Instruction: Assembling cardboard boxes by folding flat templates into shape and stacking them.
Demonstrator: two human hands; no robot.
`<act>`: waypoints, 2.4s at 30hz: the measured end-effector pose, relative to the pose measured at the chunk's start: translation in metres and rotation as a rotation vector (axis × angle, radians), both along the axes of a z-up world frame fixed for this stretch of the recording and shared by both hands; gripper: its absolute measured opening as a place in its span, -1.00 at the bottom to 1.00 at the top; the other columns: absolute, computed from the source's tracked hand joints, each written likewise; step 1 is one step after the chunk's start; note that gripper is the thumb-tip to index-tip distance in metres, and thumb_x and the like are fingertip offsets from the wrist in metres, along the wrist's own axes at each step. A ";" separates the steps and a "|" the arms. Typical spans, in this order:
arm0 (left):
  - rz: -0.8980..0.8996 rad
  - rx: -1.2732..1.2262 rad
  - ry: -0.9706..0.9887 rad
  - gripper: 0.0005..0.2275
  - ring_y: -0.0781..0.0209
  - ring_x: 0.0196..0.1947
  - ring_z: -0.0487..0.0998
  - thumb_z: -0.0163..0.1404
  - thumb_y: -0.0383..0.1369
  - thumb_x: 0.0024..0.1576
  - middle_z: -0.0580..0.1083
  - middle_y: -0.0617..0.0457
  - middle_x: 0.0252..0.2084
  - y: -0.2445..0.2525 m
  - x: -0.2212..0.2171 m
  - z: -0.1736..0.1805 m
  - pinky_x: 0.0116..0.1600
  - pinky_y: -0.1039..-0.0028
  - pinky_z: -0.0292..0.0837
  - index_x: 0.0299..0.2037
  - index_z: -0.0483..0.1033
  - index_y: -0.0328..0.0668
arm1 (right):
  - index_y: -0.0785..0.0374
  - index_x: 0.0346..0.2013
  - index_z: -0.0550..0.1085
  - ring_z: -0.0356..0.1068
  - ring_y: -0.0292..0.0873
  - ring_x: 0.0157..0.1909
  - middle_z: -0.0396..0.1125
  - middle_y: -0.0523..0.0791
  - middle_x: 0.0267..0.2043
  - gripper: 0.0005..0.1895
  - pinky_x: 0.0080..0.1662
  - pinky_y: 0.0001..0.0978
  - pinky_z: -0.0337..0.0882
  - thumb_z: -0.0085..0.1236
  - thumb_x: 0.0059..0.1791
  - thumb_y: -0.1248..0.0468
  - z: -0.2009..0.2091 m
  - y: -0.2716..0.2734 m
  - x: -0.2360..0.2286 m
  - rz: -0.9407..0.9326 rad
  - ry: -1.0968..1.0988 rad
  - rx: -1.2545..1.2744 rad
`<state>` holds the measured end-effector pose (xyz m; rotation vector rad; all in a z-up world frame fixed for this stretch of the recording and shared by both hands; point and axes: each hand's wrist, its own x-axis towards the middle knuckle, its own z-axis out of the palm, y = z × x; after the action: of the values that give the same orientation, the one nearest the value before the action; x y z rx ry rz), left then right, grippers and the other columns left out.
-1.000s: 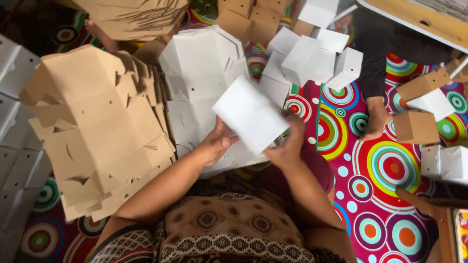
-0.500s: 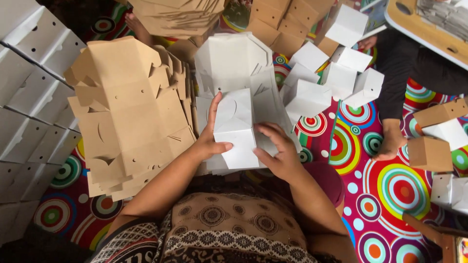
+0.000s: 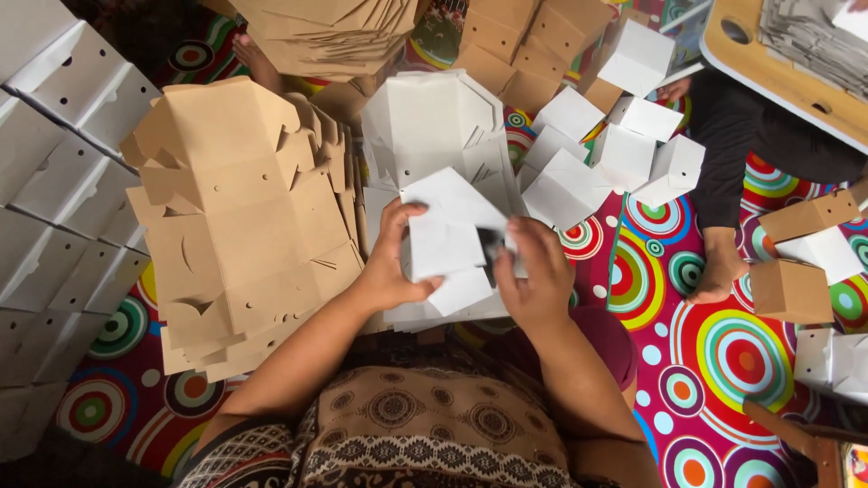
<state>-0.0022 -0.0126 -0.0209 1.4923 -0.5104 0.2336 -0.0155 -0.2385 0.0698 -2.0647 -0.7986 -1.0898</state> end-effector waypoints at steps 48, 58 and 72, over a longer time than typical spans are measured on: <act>0.004 -0.938 0.977 -0.34 0.01 -0.06 0.47 0.03 0.04 -0.09 0.40 -0.05 -0.09 0.018 -0.019 0.075 0.06 0.11 0.53 0.17 0.28 -0.19 | 0.29 0.16 0.49 0.14 0.25 0.36 0.21 0.14 0.33 -0.58 0.30 0.50 -0.27 0.40 0.02 0.36 0.031 -0.040 -0.004 -0.517 0.073 -0.047; -0.005 -0.953 1.007 -0.29 0.00 -0.04 0.46 0.03 0.09 -0.09 0.38 -0.07 -0.05 0.011 -0.019 0.058 0.07 0.08 0.51 0.21 0.24 -0.20 | 0.03 -0.41 0.58 0.36 -0.16 -0.33 0.43 -0.32 -0.36 -0.82 -0.16 -0.24 0.28 0.50 -0.14 0.16 -0.022 -0.003 -0.005 0.001 0.199 0.023; -0.073 -0.877 0.572 -0.31 -0.13 -0.02 0.56 -0.02 0.02 -0.05 0.48 -0.13 -0.02 0.002 -0.012 -0.025 0.17 -0.04 0.52 0.27 0.33 -0.21 | 0.20 -0.16 0.59 0.50 -0.18 -0.14 0.52 -0.15 -0.27 -0.66 0.04 -0.34 0.37 0.52 -0.16 0.24 0.004 0.022 -0.017 0.194 0.730 0.228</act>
<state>-0.0143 -0.0105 -0.0464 0.6257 0.0266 -0.0423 -0.0320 -0.2168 0.0741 -1.9286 -0.4586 -0.2534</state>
